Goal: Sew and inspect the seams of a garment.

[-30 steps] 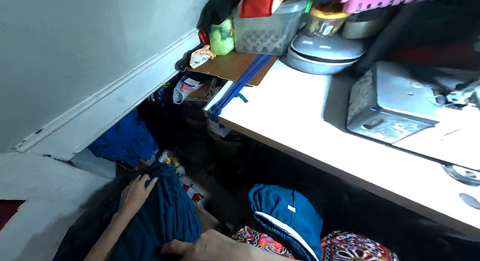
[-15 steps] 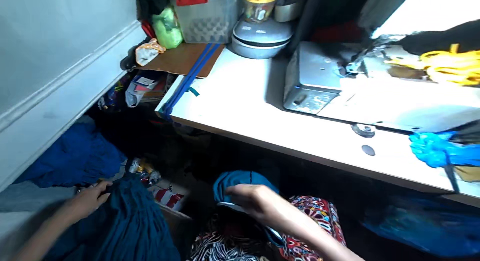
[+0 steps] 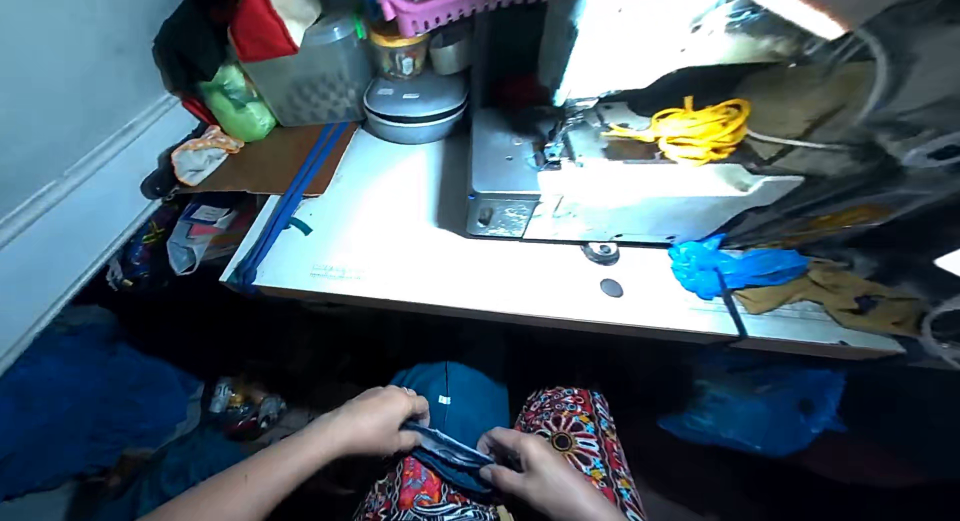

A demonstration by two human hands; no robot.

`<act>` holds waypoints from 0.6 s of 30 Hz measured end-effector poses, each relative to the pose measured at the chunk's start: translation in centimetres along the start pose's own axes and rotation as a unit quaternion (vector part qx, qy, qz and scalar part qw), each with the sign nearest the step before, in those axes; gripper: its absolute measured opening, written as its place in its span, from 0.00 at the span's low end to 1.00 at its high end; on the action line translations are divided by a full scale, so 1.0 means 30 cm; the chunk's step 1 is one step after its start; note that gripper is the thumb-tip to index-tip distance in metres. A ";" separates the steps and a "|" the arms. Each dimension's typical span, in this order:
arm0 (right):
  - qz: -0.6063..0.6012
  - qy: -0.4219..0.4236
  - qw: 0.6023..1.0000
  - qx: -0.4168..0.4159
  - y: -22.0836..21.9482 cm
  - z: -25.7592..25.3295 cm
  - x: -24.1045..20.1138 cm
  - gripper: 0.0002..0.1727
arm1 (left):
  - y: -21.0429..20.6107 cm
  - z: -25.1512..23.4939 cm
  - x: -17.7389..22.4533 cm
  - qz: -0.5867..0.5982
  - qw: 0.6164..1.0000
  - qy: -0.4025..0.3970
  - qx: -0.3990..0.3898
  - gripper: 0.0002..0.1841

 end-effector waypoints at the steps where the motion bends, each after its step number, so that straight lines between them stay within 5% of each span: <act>1: -0.050 0.000 0.999 0.016 0.038 0.009 0.001 0.19 | 0.035 0.006 -0.011 0.037 0.999 -0.009 0.020 0.15; 9: -0.281 0.079 0.949 0.116 0.296 0.034 -0.165 0.08 | 0.282 0.128 0.039 0.311 0.934 -0.095 0.151 0.17; 18: -0.356 0.094 0.887 0.277 0.468 0.125 -0.341 0.07 | 0.423 0.203 0.175 0.204 0.945 -0.185 0.177 0.05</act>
Point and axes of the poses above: each hand's wrist, its own z-axis away from the middle knuckle, its own y-axis out of the back of the hand, x = y × z, the point moved 6 cm from there along -z, towards the middle knuckle, and after that the axes turned 4 degrees about -x, right-handed, at the moved point
